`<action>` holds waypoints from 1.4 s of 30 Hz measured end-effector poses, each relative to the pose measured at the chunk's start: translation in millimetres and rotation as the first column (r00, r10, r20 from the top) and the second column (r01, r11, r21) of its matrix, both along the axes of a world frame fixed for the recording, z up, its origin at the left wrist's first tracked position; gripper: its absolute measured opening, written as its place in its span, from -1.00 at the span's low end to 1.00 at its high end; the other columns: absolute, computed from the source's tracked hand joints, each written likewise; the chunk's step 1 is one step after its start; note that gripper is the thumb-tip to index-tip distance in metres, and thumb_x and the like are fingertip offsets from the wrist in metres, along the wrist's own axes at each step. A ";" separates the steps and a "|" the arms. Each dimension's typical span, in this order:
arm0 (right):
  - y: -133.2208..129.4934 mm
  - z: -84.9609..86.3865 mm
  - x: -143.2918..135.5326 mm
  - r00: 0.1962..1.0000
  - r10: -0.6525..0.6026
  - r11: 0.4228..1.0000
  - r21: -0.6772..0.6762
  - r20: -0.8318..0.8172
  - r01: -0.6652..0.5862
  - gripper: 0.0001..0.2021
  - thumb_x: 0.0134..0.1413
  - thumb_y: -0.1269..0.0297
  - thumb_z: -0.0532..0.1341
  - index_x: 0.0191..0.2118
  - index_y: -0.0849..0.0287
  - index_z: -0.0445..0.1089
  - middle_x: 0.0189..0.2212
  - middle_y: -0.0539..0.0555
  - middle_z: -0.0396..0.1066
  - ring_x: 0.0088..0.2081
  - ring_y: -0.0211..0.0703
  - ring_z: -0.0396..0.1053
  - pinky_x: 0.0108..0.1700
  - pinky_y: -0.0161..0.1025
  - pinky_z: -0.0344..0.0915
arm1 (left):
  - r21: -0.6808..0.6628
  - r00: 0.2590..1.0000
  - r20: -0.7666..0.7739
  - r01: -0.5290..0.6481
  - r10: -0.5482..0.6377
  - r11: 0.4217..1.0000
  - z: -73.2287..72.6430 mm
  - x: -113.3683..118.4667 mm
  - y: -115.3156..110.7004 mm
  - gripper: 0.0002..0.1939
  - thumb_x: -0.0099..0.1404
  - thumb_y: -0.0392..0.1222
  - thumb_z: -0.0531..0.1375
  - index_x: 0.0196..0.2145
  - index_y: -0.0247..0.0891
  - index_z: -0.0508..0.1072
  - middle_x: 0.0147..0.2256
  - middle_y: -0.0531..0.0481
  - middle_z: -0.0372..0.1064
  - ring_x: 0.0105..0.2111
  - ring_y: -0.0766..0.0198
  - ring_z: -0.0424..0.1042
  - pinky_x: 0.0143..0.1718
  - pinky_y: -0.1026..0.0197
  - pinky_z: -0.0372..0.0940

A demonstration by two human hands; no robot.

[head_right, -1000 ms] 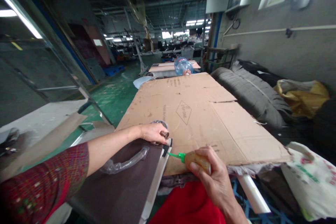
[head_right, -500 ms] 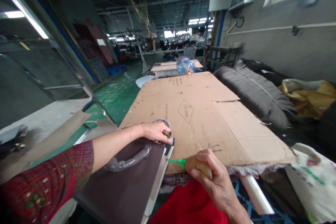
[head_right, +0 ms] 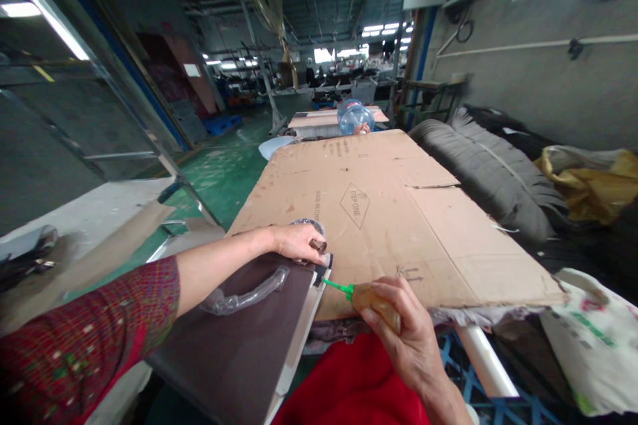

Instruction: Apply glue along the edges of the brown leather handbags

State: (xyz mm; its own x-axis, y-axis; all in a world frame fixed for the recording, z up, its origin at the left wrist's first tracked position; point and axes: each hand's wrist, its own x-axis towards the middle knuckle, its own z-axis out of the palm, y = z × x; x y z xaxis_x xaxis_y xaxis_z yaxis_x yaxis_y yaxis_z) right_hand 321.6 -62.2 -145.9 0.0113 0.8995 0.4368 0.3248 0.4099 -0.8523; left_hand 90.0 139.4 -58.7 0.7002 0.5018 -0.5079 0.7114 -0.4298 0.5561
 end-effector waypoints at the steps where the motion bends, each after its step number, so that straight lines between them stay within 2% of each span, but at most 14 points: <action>1: -0.2 -0.9 0.1 1.000 0.017 1.000 0.011 0.004 -0.017 -0.83 0.34 0.26 0.32 0.00 0.00 0.44 -0.06 0.10 0.42 -0.05 0.00 0.42 -0.10 -0.17 0.38 | 0.000 1.000 0.001 0.001 -0.001 1.000 -0.2 -0.1 0.1 -0.76 0.27 -0.11 0.30 -0.49 -0.23 0.43 -0.59 0.19 0.35 -0.56 0.40 0.30 -0.47 0.30 0.12; 5: -5.4 0.0 0.0 0.979 0.204 0.977 -0.051 -0.015 -0.205 -0.84 0.36 0.27 0.29 0.01 0.00 0.41 -0.09 0.06 0.41 -0.08 -0.05 0.42 -0.07 -0.20 0.38 | 0.000 1.000 0.003 0.000 0.000 1.000 -0.4 -0.2 0.0 -0.78 0.26 -0.10 0.32 -0.48 -0.23 0.45 -0.59 0.20 0.37 -0.56 0.41 0.31 -0.46 0.30 0.13; 9: -12.5 3.2 -0.8 0.989 0.150 0.989 0.002 -0.002 -0.150 -0.81 0.37 0.31 0.29 0.04 0.00 0.40 -0.07 0.06 0.41 -0.05 -0.08 0.42 -0.04 -0.22 0.37 | -0.004 1.000 0.010 -0.002 0.002 1.000 -0.6 -0.2 -0.3 -0.77 0.27 -0.13 0.31 -0.50 -0.23 0.44 -0.60 0.20 0.37 -0.56 0.41 0.31 -0.45 0.30 0.13; 13: -15.3 4.8 -2.7 0.968 0.242 0.970 0.021 0.060 -0.244 -0.79 0.38 0.34 0.26 0.07 0.02 0.40 -0.07 0.08 0.42 -0.04 -0.06 0.42 -0.03 -0.21 0.39 | -0.006 1.000 0.021 -0.001 0.002 1.000 -1.0 0.2 -0.3 -0.77 0.27 -0.13 0.31 -0.50 -0.24 0.44 -0.58 0.20 0.38 -0.55 0.41 0.31 -0.45 0.31 0.13; 17: -16.7 4.6 -2.8 0.992 0.119 0.990 0.070 0.049 -0.122 -0.78 0.37 0.37 0.27 0.07 0.03 0.39 -0.04 0.09 0.40 -0.03 -0.10 0.42 -0.02 -0.25 0.39 | 0.005 1.000 0.020 0.001 -0.001 1.000 -1.3 0.7 -0.3 -0.78 0.26 -0.16 0.32 -0.50 -0.24 0.43 -0.57 0.20 0.38 -0.54 0.41 0.32 -0.43 0.31 0.14; 21: -19.8 3.0 -1.9 0.967 0.241 0.969 0.031 0.085 -0.244 -0.79 0.39 0.36 0.26 0.07 0.04 0.39 -0.07 0.10 0.41 -0.05 -0.07 0.44 -0.06 -0.22 0.42 | 0.018 1.000 0.015 0.008 -0.008 1.000 -0.7 0.8 -0.7 -0.77 0.26 -0.14 0.32 -0.51 -0.24 0.43 -0.58 0.19 0.39 -0.55 0.40 0.32 -0.45 0.29 0.13; 22: -20.3 2.0 -1.9 0.968 0.236 0.970 0.038 0.085 -0.239 -0.79 0.39 0.36 0.26 0.08 0.04 0.39 -0.06 0.11 0.41 -0.05 -0.07 0.44 -0.06 -0.22 0.42 | 0.026 1.000 0.015 0.009 -0.009 1.000 -0.5 0.9 -0.8 -0.77 0.25 -0.15 0.32 -0.51 -0.24 0.43 -0.58 0.19 0.39 -0.55 0.40 0.32 -0.45 0.29 0.13; 26: -20.6 -1.3 -3.5 0.993 0.095 0.991 0.082 0.070 -0.101 -0.77 0.37 0.36 0.28 0.08 0.04 0.38 -0.02 0.12 0.39 -0.02 -0.08 0.43 -0.03 -0.25 0.40 | 0.045 1.000 0.013 0.014 -0.015 0.999 0.5 1.0 -1.7 -0.78 0.26 -0.15 0.31 -0.50 -0.24 0.43 -0.59 0.19 0.38 -0.54 0.40 0.32 -0.45 0.29 0.12; 30: -19.6 2.8 -5.0 0.971 0.219 0.973 0.051 0.101 -0.225 -0.77 0.37 0.38 0.26 0.08 0.04 0.39 -0.05 0.10 0.39 -0.05 -0.09 0.43 -0.06 -0.24 0.41 | 0.052 1.000 0.006 0.025 -0.025 0.998 1.7 1.6 -2.6 -0.77 0.25 -0.15 0.31 -0.51 -0.24 0.43 -0.59 0.19 0.37 -0.55 0.39 0.31 -0.45 0.29 0.12; 33: -18.9 7.1 -5.7 0.969 0.225 0.971 0.056 0.099 -0.232 -0.75 0.37 0.40 0.26 0.09 0.02 0.37 -0.06 0.08 0.39 -0.06 -0.10 0.42 -0.07 -0.25 0.39 | 0.068 0.999 0.009 0.030 -0.030 0.997 2.9 2.3 -3.3 -0.77 0.24 -0.16 0.31 -0.52 -0.24 0.42 -0.62 0.20 0.35 -0.55 0.39 0.29 -0.45 0.28 0.11; 37: -21.6 6.4 -6.8 0.944 0.302 0.950 0.034 0.132 -0.309 -0.76 0.39 0.40 0.24 0.09 0.02 0.35 -0.07 0.08 0.38 -0.08 -0.12 0.42 -0.10 -0.25 0.38 | 0.072 0.999 0.013 0.031 -0.032 0.997 3.4 2.4 -3.5 -0.77 0.24 -0.16 0.31 -0.53 -0.24 0.42 -0.63 0.20 0.33 -0.55 0.39 0.28 -0.44 0.28 0.10; 42: -28.0 0.3 -6.5 0.972 0.197 0.975 0.079 0.125 -0.208 -0.73 0.38 0.43 0.25 0.12 0.05 0.35 -0.03 0.12 0.36 -0.03 -0.10 0.40 -0.04 -0.23 0.38 | 0.060 1.000 0.017 0.021 -0.022 0.998 1.8 1.4 -2.1 -0.77 0.25 -0.13 0.31 -0.51 -0.24 0.44 -0.60 0.19 0.37 -0.54 0.39 0.31 -0.44 0.28 0.10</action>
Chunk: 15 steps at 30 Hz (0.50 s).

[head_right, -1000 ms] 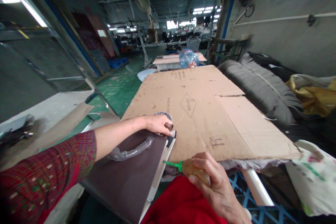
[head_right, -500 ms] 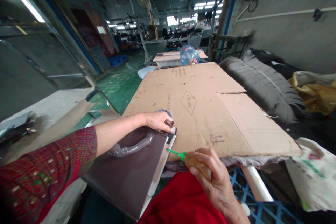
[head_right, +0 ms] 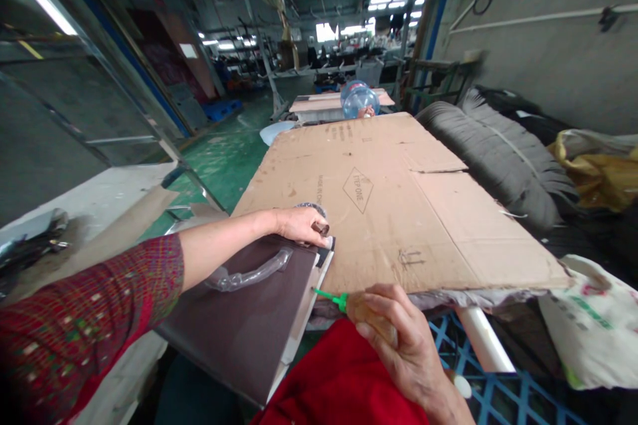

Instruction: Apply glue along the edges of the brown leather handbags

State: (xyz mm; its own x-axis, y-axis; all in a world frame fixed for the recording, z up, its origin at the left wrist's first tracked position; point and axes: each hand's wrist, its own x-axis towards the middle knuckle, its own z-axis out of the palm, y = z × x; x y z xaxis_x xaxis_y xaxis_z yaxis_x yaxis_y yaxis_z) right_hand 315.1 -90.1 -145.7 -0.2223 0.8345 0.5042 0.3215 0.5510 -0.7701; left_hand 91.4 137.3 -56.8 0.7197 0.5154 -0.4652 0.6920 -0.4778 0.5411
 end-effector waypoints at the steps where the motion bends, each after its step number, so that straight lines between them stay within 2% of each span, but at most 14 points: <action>1: -1.0 -0.9 0.3 1.000 0.028 0.999 -0.014 0.006 -0.028 -0.73 0.38 0.43 0.25 0.12 0.05 0.35 -0.03 0.12 0.36 -0.03 -0.10 0.40 -0.04 -0.23 0.38 | -0.006 1.000 0.001 0.000 0.000 1.000 -0.3 -0.1 0.3 -0.77 0.25 -0.13 0.31 -0.51 -0.24 0.44 -0.60 0.20 0.36 -0.54 0.39 0.30 -0.44 0.28 0.10; 4: -3.4 -3.4 0.8 0.994 0.113 0.992 -0.059 -0.002 -0.113 -0.73 0.39 0.42 0.23 0.12 0.02 0.34 -0.02 0.12 0.36 -0.02 -0.06 0.40 -0.04 -0.18 0.40 | -0.016 1.000 0.010 -0.003 0.003 1.000 -1.0 -0.2 0.5 -0.77 0.24 -0.12 0.31 -0.52 -0.24 0.44 -0.61 0.19 0.35 -0.55 0.39 0.29 -0.45 0.27 0.09; 8: -7.4 -5.1 -0.8 0.999 0.035 0.999 -0.027 -0.013 -0.035 -0.69 0.38 0.45 0.23 0.15 0.03 0.33 0.00 0.13 0.36 -0.01 -0.05 0.41 -0.05 -0.18 0.41 | -0.024 1.000 0.023 -0.012 0.012 1.000 -1.4 -0.3 -0.2 -0.76 0.23 -0.11 0.31 -0.52 -0.23 0.43 -0.61 0.18 0.37 -0.57 0.38 0.28 -0.45 0.27 0.10; 12: -10.8 0.8 -4.1 0.994 0.107 0.993 -0.048 0.011 -0.106 -0.75 0.38 0.42 0.23 0.09 0.04 0.35 -0.03 0.12 0.38 -0.04 -0.07 0.43 -0.06 -0.20 0.42 | -0.031 1.000 0.028 -0.010 0.011 0.999 -1.9 -0.8 0.1 -0.76 0.23 -0.11 0.31 -0.53 -0.23 0.42 -0.62 0.17 0.36 -0.57 0.38 0.27 -0.44 0.27 0.10; 15: -6.6 4.1 -3.2 1.000 -0.024 0.999 0.025 -0.002 0.024 -0.72 0.37 0.42 0.24 0.13 0.05 0.36 -0.01 0.13 0.38 -0.02 -0.08 0.43 -0.04 -0.23 0.42 | -0.030 0.999 0.033 -0.006 0.007 1.000 -2.7 -1.0 1.5 -0.76 0.22 -0.11 0.31 -0.52 -0.23 0.41 -0.61 0.18 0.36 -0.56 0.38 0.27 -0.45 0.27 0.10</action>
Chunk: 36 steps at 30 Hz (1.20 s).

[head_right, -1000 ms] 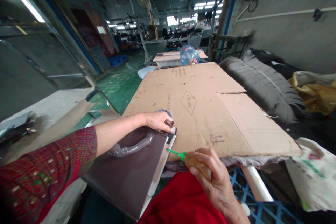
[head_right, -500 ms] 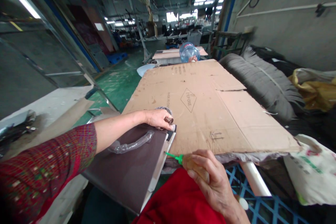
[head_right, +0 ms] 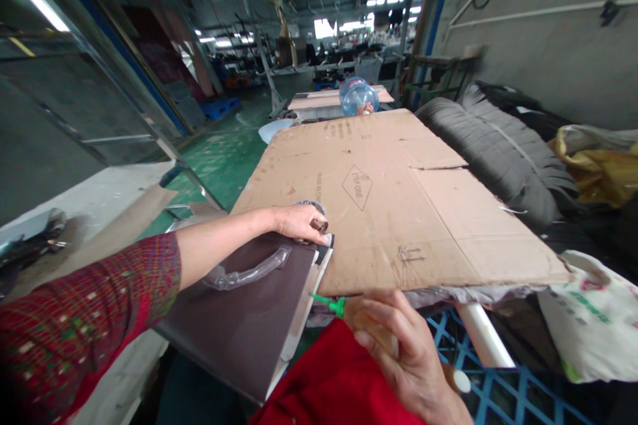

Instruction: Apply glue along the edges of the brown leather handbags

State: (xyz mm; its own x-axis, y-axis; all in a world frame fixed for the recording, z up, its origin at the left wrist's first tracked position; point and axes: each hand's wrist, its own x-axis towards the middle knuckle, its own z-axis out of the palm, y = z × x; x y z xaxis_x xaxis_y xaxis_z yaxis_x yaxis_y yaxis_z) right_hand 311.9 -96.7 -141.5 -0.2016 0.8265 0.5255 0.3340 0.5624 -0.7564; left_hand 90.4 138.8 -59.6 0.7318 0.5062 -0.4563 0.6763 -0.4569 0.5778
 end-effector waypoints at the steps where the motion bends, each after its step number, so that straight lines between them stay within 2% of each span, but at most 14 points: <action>1: 2.7 -0.2 1.0 0.998 -0.058 0.998 0.027 0.002 0.058 -0.70 0.37 0.43 0.25 0.14 0.05 0.36 0.00 0.13 0.37 -0.01 -0.08 0.43 -0.03 -0.23 0.41 | 0.002 1.000 0.002 0.002 -0.002 1.000 -0.3 -0.1 0.4 -0.76 0.21 -0.10 0.32 -0.52 -0.23 0.42 -0.61 0.18 0.36 -0.56 0.38 0.27 -0.45 0.27 0.10; 4: 9.2 -3.9 4.1 0.990 -0.140 0.989 0.054 0.022 0.139 -0.69 0.36 0.42 0.26 0.14 0.04 0.35 0.01 0.14 0.36 -0.01 -0.07 0.42 -0.05 -0.22 0.41 | 0.004 1.000 0.006 0.008 -0.008 1.000 -0.9 -0.3 1.0 -0.75 0.22 -0.09 0.32 -0.52 -0.23 0.42 -0.61 0.18 0.35 -0.56 0.38 0.27 -0.45 0.27 0.10; 9: -0.2 -10.5 1.5 0.999 0.037 0.999 -0.015 0.039 -0.036 -0.73 0.38 0.39 0.24 0.13 0.05 0.35 -0.02 0.16 0.37 -0.03 -0.05 0.43 -0.09 -0.19 0.45 | -0.008 1.000 0.010 0.006 -0.005 1.000 -2.4 -1.2 1.5 -0.75 0.23 -0.07 0.31 -0.51 -0.24 0.43 -0.59 0.17 0.38 -0.56 0.39 0.28 -0.44 0.27 0.10; 15: -13.5 -4.4 -6.8 0.987 0.134 0.991 -0.037 0.090 -0.131 -0.76 0.37 0.43 0.22 0.09 0.08 0.34 -0.06 0.16 0.39 -0.07 -0.04 0.43 -0.13 -0.18 0.45 | -0.024 1.000 0.023 -0.006 0.006 1.000 -5.0 -1.9 2.9 -0.74 0.20 -0.06 0.33 -0.51 -0.24 0.42 -0.59 0.16 0.38 -0.56 0.39 0.27 -0.44 0.27 0.09; 20: -13.0 -2.4 -6.4 0.996 0.027 0.999 0.017 0.080 -0.028 -0.68 0.37 0.45 0.22 0.16 0.06 0.33 -0.03 0.18 0.39 -0.04 -0.01 0.44 -0.10 -0.15 0.47 | -0.025 1.000 0.029 -0.007 0.008 1.000 -4.4 -1.9 2.3 -0.73 0.20 -0.04 0.32 -0.51 -0.24 0.41 -0.60 0.16 0.36 -0.55 0.39 0.26 -0.43 0.26 0.10; 25: -15.1 -3.2 -8.2 0.986 0.144 0.990 -0.011 0.082 -0.143 -0.71 0.35 0.45 0.22 0.12 0.06 0.32 -0.05 0.16 0.40 -0.06 -0.01 0.45 -0.12 -0.16 0.47 | -0.017 1.000 0.029 -0.012 0.013 1.000 -2.9 -1.5 1.4 -0.73 0.20 -0.04 0.31 -0.52 -0.24 0.41 -0.59 0.15 0.37 -0.54 0.38 0.27 -0.42 0.26 0.11; 29: -16.3 -2.7 -9.9 0.998 0.043 0.999 0.009 0.054 -0.044 -0.68 0.36 0.47 0.21 0.14 0.06 0.32 -0.04 0.16 0.38 -0.06 -0.03 0.43 -0.11 -0.17 0.45 | -0.006 0.999 0.032 -0.022 0.022 1.000 -0.7 -1.2 0.2 -0.73 0.20 -0.03 0.30 -0.51 -0.24 0.41 -0.59 0.15 0.36 -0.55 0.38 0.28 -0.43 0.26 0.10; 34: -25.0 -3.9 -15.6 0.974 0.219 0.972 -0.104 0.057 -0.213 -0.69 0.36 0.43 0.21 0.13 0.02 0.30 -0.06 0.14 0.40 -0.08 -0.02 0.43 -0.12 -0.11 0.44 | -0.004 0.999 0.037 -0.020 0.020 1.000 0.2 -1.7 0.0 -0.72 0.18 0.00 0.30 -0.51 -0.24 0.41 -0.60 0.16 0.34 -0.55 0.38 0.27 -0.43 0.25 0.09; 36: -28.6 -6.0 -17.7 0.980 0.195 0.977 -0.090 0.034 -0.191 -0.67 0.35 0.44 0.21 0.15 0.02 0.29 -0.04 0.14 0.40 -0.06 -0.01 0.43 -0.10 -0.11 0.44 | -0.010 0.999 0.037 -0.020 0.020 1.000 -0.3 -2.0 0.5 -0.71 0.17 0.01 0.30 -0.51 -0.24 0.40 -0.60 0.16 0.33 -0.56 0.39 0.26 -0.43 0.25 0.09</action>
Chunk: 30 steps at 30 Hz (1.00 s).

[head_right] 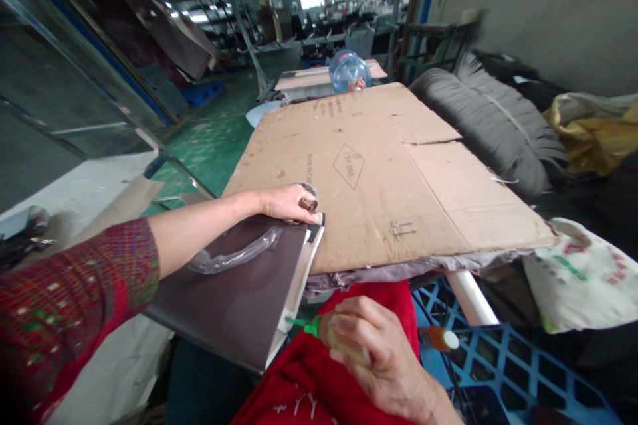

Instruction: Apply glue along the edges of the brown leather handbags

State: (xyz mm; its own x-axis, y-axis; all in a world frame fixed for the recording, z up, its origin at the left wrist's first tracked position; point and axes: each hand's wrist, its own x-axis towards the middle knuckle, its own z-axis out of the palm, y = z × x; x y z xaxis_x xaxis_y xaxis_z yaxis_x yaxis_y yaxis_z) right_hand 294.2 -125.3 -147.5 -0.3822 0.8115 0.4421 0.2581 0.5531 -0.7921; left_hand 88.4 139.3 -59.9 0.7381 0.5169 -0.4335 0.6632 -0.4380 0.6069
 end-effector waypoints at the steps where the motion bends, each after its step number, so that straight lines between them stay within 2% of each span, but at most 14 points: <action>1: -1.0 -0.9 -0.6 0.999 -0.036 0.999 0.019 -0.014 0.036 -0.66 0.35 0.45 0.20 0.16 0.03 0.28 -0.03 0.15 0.39 -0.05 -0.01 0.42 -0.09 -0.10 0.44 | -0.005 1.000 0.000 0.000 0.000 1.000 -0.2 -0.1 0.2 -0.70 0.17 0.02 0.30 -0.52 -0.24 0.40 -0.60 0.16 0.33 -0.56 0.39 0.25 -0.43 0.25 0.09; 3: -1.6 -1.6 -0.9 0.997 -0.074 0.996 0.038 -0.018 0.075 -0.66 0.34 0.47 0.20 0.15 0.03 0.29 -0.02 0.15 0.39 -0.05 -0.01 0.42 -0.10 -0.11 0.43 | -0.012 1.000 -0.001 -0.001 0.001 1.000 -0.5 -0.3 0.4 -0.69 0.15 0.04 0.30 -0.52 -0.23 0.39 -0.60 0.16 0.32 -0.56 0.38 0.25 -0.44 0.25 0.09; 7: 0.0 1.0 0.0 1.000 0.010 0.999 -0.034 -0.013 -0.010 -0.72 0.35 0.41 0.22 0.11 0.03 0.31 -0.06 0.11 0.41 -0.09 -0.04 0.43 -0.12 -0.14 0.41 | -0.015 1.000 -0.009 -0.002 0.001 1.000 -0.3 -0.9 0.3 -0.69 0.15 0.06 0.29 -0.50 -0.23 0.39 -0.59 0.15 0.33 -0.55 0.38 0.25 -0.45 0.25 0.09; 12: 0.6 -0.2 0.3 0.995 -0.082 0.996 -0.037 -0.064 0.080 -0.70 0.35 0.44 0.23 0.11 0.03 0.31 -0.03 0.11 0.37 -0.06 -0.04 0.40 -0.09 -0.14 0.38 | 0.012 1.000 -0.017 -0.007 0.007 1.000 -1.6 -1.9 1.6 -0.68 0.16 0.07 0.29 -0.48 -0.23 0.39 -0.58 0.16 0.32 -0.56 0.38 0.26 -0.45 0.26 0.10; 17: -0.1 -0.4 -1.6 0.993 -0.018 0.985 -0.175 -0.113 -0.003 -0.82 0.37 0.32 0.25 0.03 0.02 0.33 -0.13 0.07 0.36 -0.14 -0.05 0.38 -0.15 -0.14 0.34 | 0.021 1.000 -0.028 -0.005 0.005 1.000 -3.6 -3.2 3.4 -0.69 0.17 0.07 0.28 -0.47 -0.24 0.41 -0.56 0.14 0.35 -0.54 0.37 0.28 -0.46 0.27 0.11; 22: -1.4 -0.5 -2.4 0.986 -0.091 0.978 -0.199 -0.138 0.063 -0.85 0.38 0.30 0.24 0.01 0.05 0.35 -0.13 0.07 0.35 -0.14 -0.06 0.37 -0.13 -0.14 0.32 | 0.025 1.000 -0.020 -0.014 0.014 1.000 -2.6 -4.7 3.1 -0.67 0.16 0.10 0.28 -0.46 -0.24 0.42 -0.56 0.14 0.32 -0.54 0.38 0.26 -0.47 0.27 0.08; 26: -4.0 -2.6 -5.3 0.961 -0.128 0.926 -0.377 -0.247 0.026 -0.84 0.35 0.13 0.28 -0.10 0.07 0.40 -0.22 0.03 0.35 -0.23 -0.10 0.33 -0.18 -0.17 0.27 | 0.018 1.000 0.001 -0.028 0.028 0.999 -2.6 -6.3 1.9 -0.68 0.15 0.08 0.29 -0.48 -0.24 0.42 -0.59 0.15 0.30 -0.57 0.38 0.25 -0.50 0.27 0.06; 30: -6.5 -5.4 -12.8 0.921 -0.300 0.844 -0.519 -0.248 0.135 -0.78 0.28 0.06 0.33 -0.18 0.09 0.41 -0.28 -0.01 0.36 -0.28 -0.13 0.30 -0.27 -0.23 0.20 | -0.001 0.999 0.028 -0.042 0.042 0.999 -3.2 -8.4 1.9 -0.67 0.16 0.09 0.29 -0.48 -0.23 0.41 -0.61 0.14 0.30 -0.60 0.36 0.24 -0.53 0.27 0.06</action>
